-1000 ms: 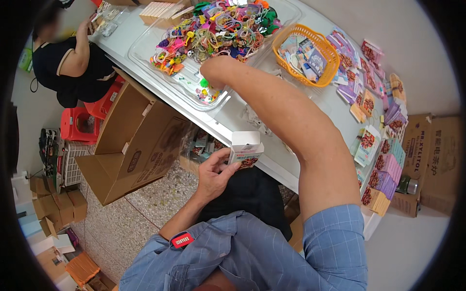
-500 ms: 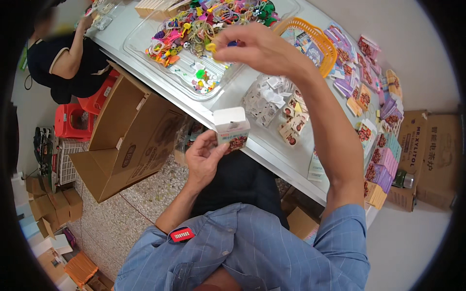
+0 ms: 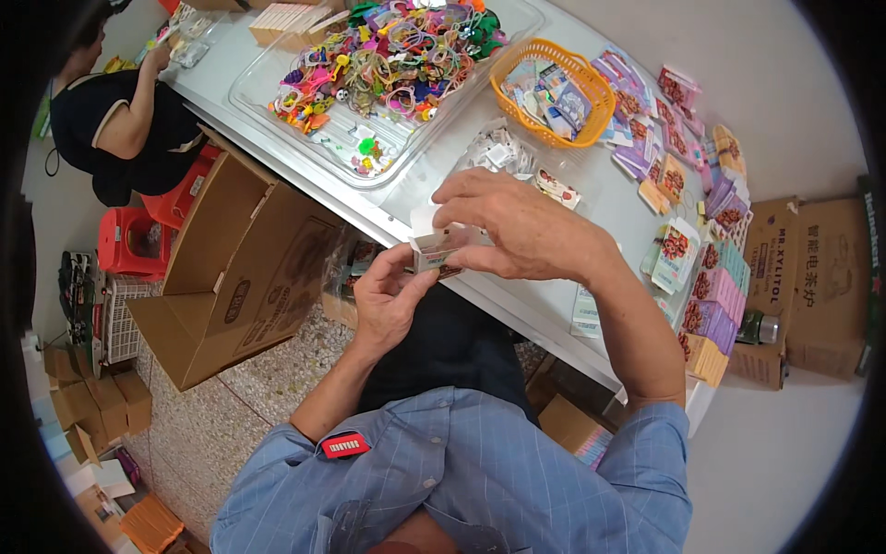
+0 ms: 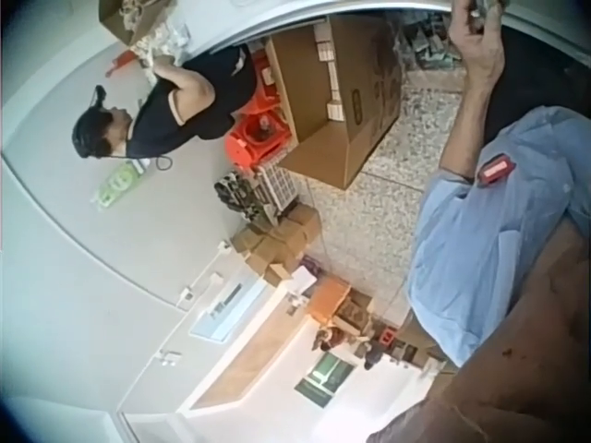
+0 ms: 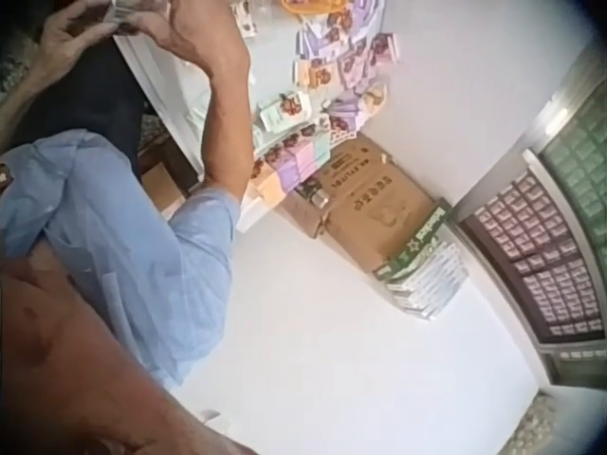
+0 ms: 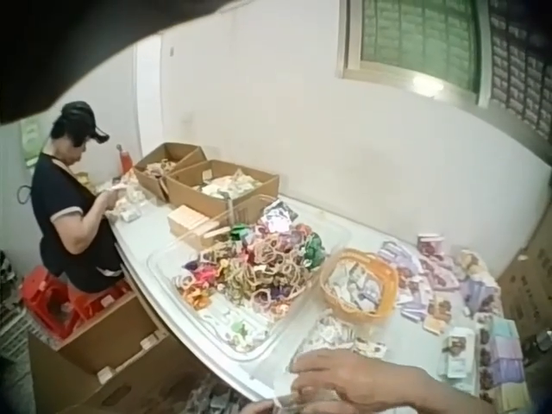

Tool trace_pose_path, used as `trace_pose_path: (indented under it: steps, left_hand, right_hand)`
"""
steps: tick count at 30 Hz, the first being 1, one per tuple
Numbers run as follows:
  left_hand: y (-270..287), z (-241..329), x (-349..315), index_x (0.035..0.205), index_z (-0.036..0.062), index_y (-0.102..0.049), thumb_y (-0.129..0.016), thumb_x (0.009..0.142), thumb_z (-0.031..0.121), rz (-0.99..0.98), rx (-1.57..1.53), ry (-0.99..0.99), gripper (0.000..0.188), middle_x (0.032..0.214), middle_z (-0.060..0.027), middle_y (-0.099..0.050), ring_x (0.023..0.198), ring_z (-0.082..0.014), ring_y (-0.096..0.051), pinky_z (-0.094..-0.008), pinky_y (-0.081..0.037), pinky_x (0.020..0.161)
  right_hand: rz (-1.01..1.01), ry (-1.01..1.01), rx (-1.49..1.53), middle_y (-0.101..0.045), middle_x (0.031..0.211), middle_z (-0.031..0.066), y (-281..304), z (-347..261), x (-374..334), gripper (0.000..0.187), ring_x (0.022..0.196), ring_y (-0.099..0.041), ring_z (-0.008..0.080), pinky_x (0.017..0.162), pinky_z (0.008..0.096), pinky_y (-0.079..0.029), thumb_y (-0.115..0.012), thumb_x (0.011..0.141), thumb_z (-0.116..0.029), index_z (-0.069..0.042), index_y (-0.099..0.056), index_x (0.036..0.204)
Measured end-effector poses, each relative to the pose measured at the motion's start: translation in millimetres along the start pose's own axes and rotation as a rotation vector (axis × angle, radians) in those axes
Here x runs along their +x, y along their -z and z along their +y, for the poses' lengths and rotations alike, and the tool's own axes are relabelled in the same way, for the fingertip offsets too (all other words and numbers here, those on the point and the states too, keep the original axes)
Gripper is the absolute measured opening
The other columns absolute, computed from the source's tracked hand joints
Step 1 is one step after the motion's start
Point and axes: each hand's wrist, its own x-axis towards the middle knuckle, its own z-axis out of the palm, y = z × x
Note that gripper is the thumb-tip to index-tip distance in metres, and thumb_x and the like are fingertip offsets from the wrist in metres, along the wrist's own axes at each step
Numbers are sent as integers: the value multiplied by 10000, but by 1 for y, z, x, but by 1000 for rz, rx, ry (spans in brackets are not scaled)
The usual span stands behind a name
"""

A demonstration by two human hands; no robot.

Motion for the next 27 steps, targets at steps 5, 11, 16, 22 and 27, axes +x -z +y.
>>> trace_pose_path:
  steps: [5,11,16,22,27]
  left_hand:
    - [-1,21,0,1263,-37,-578,-705,905,-22,36,-8,-11,380,1103,-81,-679,882,-89,-662,-215,-536,733]
    - [8,79,22,1266,-42,-563,-693,875,-102,158,4,-345,417,1142,-138,-667,990,-165,-667,-276,-566,814]
    - [24,83,77,1196,-64,-545,-661,906,-82,202,-40,-284,313,1123,-148,-665,984,-169,-661,-286,-561,809]
    - [34,80,83,1223,-86,-523,-654,907,-73,189,-114,-137,342,1138,-162,-669,1020,-172,-651,-284,-543,858]
    - [35,79,86,1227,-89,-517,-656,907,-62,210,-96,-195,350,1104,-148,-686,966,-123,-653,-249,-520,847]
  right_hand:
    - [91,6,154,-659,1216,121,25,22,23,331,1155,-615,270,981,381,-487,-750,878,-180,-39,-668,1167]
    - [556,-203,196,-655,1222,119,101,112,119,562,1149,-603,203,975,341,-469,-609,978,-430,-7,-570,1346]
    - [402,-344,-165,-547,1418,199,107,203,181,774,1302,-535,313,1067,402,-416,-596,928,-595,-28,-487,1444]
    - [102,-611,-223,-384,1546,253,80,212,212,1186,1417,-401,373,1161,418,-334,-539,743,-874,8,-366,1516]
    - [-94,-552,-296,-468,1493,221,65,173,221,1208,1362,-478,352,1129,420,-382,-602,660,-885,-3,-446,1469]
